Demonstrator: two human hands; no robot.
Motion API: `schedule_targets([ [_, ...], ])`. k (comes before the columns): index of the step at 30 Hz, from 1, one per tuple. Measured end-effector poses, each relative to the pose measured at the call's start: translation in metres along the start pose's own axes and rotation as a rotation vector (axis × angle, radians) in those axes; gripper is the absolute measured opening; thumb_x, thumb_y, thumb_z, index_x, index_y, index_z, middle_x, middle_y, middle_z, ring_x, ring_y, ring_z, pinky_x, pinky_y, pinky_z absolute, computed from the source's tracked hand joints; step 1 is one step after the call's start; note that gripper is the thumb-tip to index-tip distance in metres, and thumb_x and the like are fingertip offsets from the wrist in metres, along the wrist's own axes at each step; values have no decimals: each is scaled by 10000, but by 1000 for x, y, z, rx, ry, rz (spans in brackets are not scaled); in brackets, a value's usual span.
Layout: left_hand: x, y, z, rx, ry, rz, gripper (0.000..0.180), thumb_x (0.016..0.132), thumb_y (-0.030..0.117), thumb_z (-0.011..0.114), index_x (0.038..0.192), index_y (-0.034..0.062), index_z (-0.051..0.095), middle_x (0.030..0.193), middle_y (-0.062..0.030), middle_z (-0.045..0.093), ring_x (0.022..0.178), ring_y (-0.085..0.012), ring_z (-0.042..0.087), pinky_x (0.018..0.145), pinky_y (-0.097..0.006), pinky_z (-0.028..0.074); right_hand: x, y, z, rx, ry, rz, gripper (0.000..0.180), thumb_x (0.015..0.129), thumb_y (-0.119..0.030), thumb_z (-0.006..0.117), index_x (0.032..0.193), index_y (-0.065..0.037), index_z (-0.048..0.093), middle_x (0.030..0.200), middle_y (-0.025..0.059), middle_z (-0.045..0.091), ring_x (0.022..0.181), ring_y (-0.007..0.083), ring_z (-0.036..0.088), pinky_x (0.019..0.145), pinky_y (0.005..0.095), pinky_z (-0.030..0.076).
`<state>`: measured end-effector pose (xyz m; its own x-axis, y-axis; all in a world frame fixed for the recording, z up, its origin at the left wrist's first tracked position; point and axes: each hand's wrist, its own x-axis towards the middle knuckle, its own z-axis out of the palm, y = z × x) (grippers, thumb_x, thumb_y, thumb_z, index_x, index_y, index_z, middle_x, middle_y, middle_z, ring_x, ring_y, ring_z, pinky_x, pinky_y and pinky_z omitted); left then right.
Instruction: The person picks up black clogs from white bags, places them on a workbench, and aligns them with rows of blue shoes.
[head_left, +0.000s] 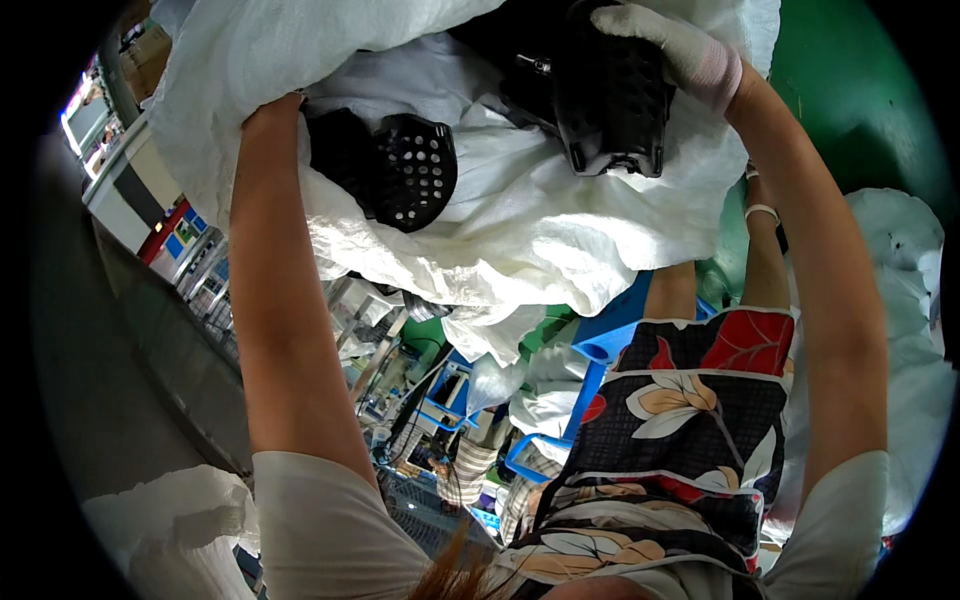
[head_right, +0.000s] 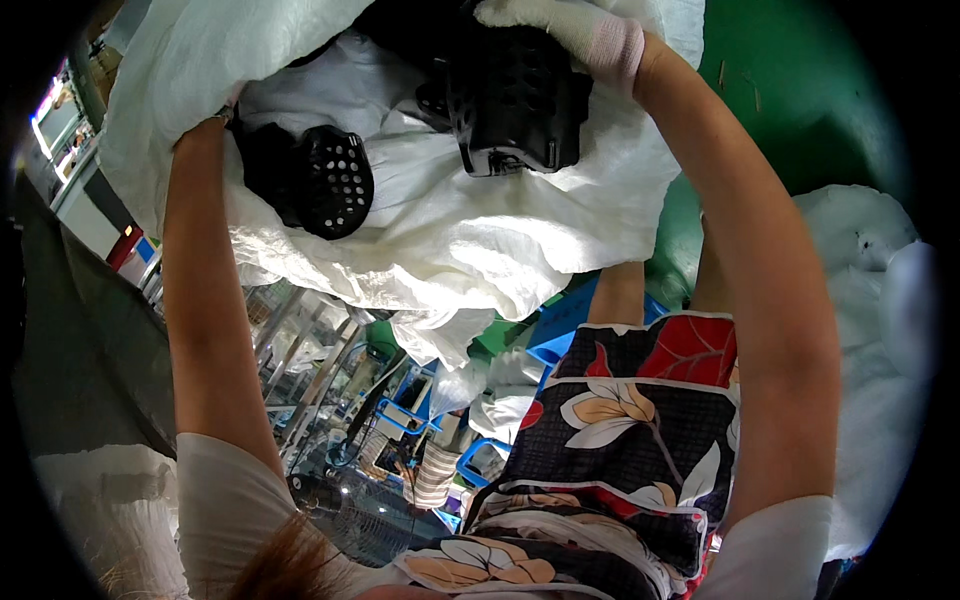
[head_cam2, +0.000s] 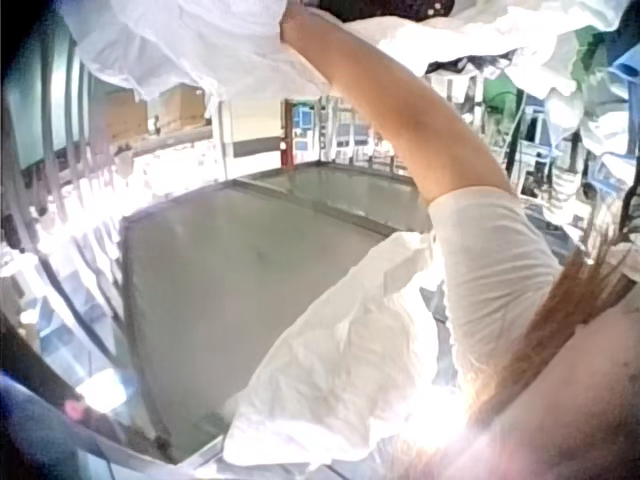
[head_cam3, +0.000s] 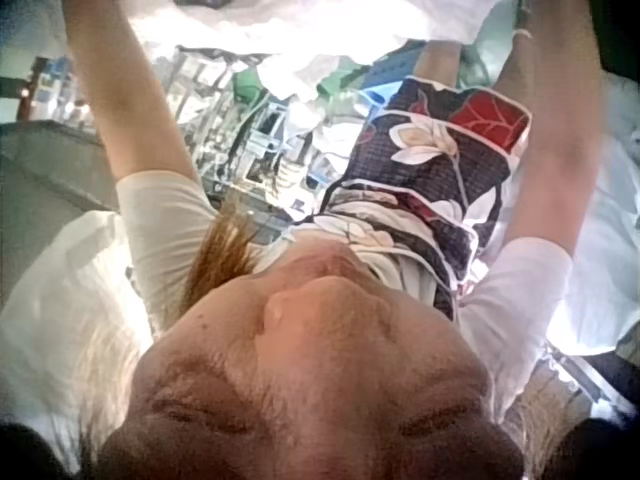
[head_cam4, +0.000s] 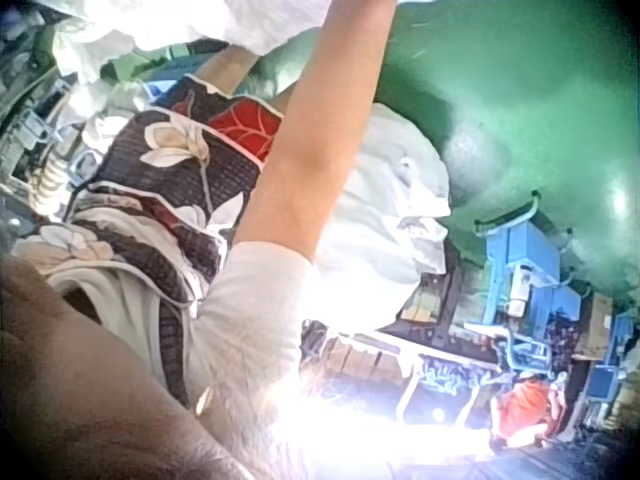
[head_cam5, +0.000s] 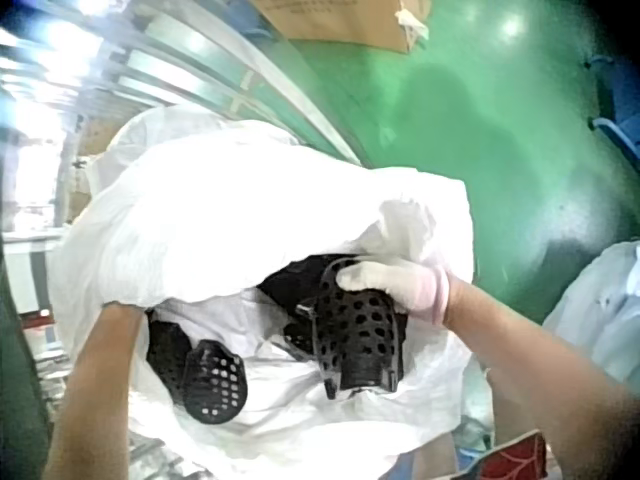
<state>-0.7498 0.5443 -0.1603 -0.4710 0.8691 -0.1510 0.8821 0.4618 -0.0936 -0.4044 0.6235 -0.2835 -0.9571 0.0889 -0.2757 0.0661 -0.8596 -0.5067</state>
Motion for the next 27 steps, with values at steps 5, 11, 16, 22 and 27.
schedule_targets([
  [5,2,-2,9,-58,20,-40,482,869,368,561,1244,66,583,1183,-212,623,1162,-354,557,997,-414,426,-7,9,-4,29,16,64,457,929,-304,533,1227,43,553,1125,104,644,986,174,611,907,316,473],
  [11,9,-1,21,-125,-10,-82,473,866,356,558,1230,57,589,1175,-211,627,1152,-350,563,993,-412,430,-20,1,0,-5,-21,-13,539,924,-363,523,1273,48,519,1151,101,633,1023,164,592,930,305,450],
  [16,17,-2,32,-196,-31,-128,465,863,347,556,1219,50,594,1168,-210,630,1143,-347,567,990,-411,433,-32,2,5,39,45,-91,565,909,-366,542,1307,33,490,1158,97,627,1025,165,594,935,303,447],
  [22,15,-12,55,-312,-58,-209,456,860,335,553,1206,42,600,1160,-209,633,1133,-344,573,986,-409,437,-29,16,-11,91,99,-39,458,900,-356,557,1203,-13,558,1060,65,643,939,157,609,892,302,467],
  [27,8,-27,58,-525,-67,-294,448,858,326,551,1195,35,605,1153,-209,636,1124,-341,578,983,-407,441,-28,21,-17,123,133,-72,451,897,-354,559,1182,-5,578,1073,80,653,947,176,622,889,319,478],
])
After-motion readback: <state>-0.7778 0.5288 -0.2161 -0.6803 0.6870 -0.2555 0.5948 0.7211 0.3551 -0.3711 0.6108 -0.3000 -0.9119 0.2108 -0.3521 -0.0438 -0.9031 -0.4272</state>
